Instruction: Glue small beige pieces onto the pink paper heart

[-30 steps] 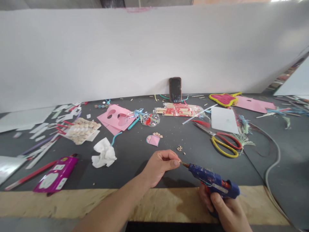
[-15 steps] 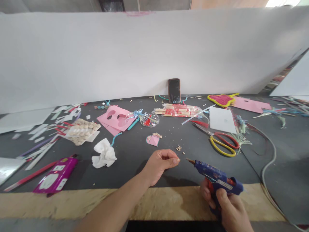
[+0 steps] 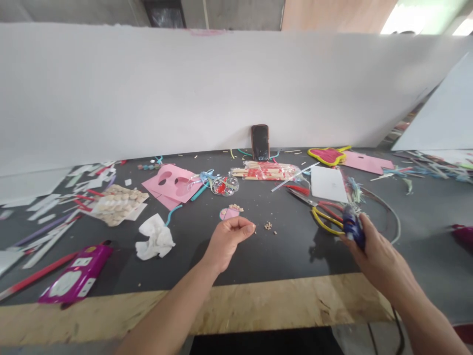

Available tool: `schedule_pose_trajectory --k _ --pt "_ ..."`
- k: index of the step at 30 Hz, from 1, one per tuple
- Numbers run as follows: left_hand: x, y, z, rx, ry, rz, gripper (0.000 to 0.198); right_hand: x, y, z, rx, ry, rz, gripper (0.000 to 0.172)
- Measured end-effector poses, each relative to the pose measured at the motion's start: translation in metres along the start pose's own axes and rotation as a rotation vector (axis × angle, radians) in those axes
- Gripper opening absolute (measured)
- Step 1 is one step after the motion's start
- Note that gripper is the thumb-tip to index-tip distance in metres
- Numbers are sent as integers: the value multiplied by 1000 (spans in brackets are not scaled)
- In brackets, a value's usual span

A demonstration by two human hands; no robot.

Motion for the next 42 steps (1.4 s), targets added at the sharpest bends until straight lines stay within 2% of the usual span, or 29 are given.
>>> schedule_pose_trajectory --k 3,6,8,11,13,14,17,20,27,32,37,40,42 --pt "-1 1 -1 1 -1 -7 28 -9 -8 -16 192 119 56 65" --pt "-2 2 0 -2 -7 -21 29 -10 -2 -14 295 178 42 57" --pt "-3 3 1 1 -9 -23 29 -11 9 1 310 202 -10 47" --pt "-4 3 3 10 -8 -12 27 -15 18 43 50 347 -13 34" --pt "-4 3 3 16 -8 -12 27 -19 14 73 -82 431 29 27" --pt "-4 3 3 20 -11 -14 27 -21 9 86 -110 455 91 25" --pt "-3 5 2 32 -28 -20 27 -25 -10 113 -126 413 288 23" --pt "-3 6 1 36 -34 -18 25 -27 -24 125 -116 367 403 23" --pt "-2 2 2 87 0 21 25 -34 -38 130 -137 385 453 21" --pt "-1 0 3 108 16 36 25 -35 -35 133 -231 407 403 18" --pt "2 -3 3 178 -9 105 20 -31 -12 153 -700 477 83 9" --pt "3 -5 4 207 -8 131 18 -26 -7 163 -805 520 -54 6" --pt "3 -6 5 211 5 141 18 -23 -9 165 -815 553 -78 7"
Point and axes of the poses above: each hand's wrist, its own x-axis away from the middle knuckle, its own y-axis out of the back of the hand, z = x × y, the point moved 2 cm from there along -x, towards the middle knuckle, and after that the axes turned 5 degrees about z, right-handed, at the moved point
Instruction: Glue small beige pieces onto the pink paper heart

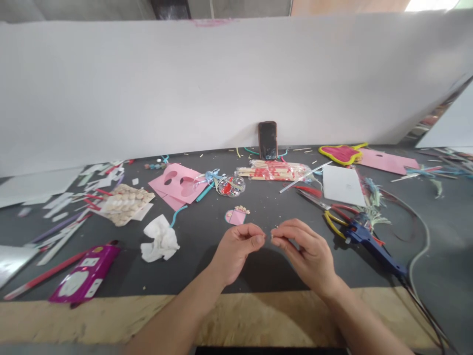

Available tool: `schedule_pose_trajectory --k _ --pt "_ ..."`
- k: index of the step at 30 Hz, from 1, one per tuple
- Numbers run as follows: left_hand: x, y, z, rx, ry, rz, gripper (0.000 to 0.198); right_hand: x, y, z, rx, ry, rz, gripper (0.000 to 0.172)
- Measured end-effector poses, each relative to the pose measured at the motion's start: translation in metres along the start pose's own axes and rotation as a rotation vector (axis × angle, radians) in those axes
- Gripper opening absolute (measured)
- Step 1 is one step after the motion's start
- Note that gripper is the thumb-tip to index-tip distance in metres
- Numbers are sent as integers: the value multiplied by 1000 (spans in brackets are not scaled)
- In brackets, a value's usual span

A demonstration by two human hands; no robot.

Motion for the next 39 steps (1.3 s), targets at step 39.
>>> schedule_pose_trajectory --k 39 --pt "3 -8 2 7 33 148 19 7 0 -3 -134 15 120 9"
Point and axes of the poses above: each hand's wrist, its own x-axis away from the middle knuckle, its own y-axis out of the back of the hand, z = x × y, the point moved 2 cm from there along -x, towards the middle knuckle, and after that the axes turned 5 degrees about z, right-handed, at the moved point
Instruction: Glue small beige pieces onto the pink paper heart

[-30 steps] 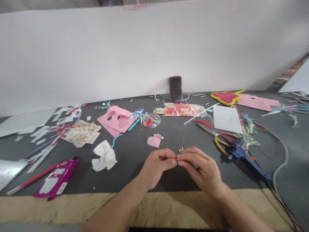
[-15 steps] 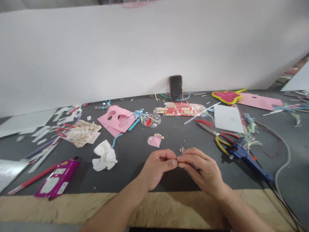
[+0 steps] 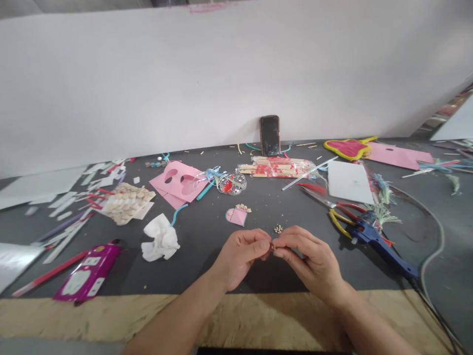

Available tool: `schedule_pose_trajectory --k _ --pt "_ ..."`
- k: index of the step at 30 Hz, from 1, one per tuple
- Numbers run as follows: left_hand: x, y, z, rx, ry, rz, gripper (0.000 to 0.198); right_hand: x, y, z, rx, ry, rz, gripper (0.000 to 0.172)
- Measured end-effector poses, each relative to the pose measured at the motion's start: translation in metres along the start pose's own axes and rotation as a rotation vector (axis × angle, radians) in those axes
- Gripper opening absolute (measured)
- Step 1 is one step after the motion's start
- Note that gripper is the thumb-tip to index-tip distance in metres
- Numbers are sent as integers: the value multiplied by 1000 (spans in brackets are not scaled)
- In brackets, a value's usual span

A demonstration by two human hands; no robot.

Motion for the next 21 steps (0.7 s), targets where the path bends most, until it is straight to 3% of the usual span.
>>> schedule_pose_trajectory --k 21 --pt "4 2 -8 -295 -72 -34 16 0 1 -1 56 23 -17 9"
Point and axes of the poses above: each hand's wrist, its own x-axis away from the middle knuckle, its own y-axis out of the back of the hand, z = x × y, the point moved 2 cm from there along -x, towards the middle knuckle, and after that the axes turned 5 degrees about z, right-handed, at the moved point
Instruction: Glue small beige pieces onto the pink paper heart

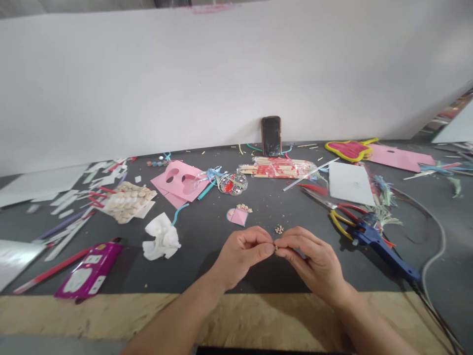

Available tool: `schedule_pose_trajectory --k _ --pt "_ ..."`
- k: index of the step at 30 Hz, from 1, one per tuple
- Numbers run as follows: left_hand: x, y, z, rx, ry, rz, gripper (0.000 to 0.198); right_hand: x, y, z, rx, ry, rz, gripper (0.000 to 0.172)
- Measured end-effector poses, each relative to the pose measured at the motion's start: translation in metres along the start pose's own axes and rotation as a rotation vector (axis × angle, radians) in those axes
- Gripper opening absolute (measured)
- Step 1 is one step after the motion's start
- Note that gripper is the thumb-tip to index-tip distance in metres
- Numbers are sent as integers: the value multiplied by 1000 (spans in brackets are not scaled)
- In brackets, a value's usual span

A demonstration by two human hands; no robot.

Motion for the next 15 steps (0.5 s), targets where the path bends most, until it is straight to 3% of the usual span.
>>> schedule_pose_trajectory --k 15 --pt "0 -1 -1 -7 10 -11 17 1 0 -1 -36 17 33 14"
Point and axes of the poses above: each hand's wrist, its own x-axis away from the middle knuckle, its own y-axis out of the back of the hand, z = x × y, the point moved 2 cm from there along -x, towards the middle knuckle, and after that the axes turned 5 degrees about z, right-handed, at the moved point
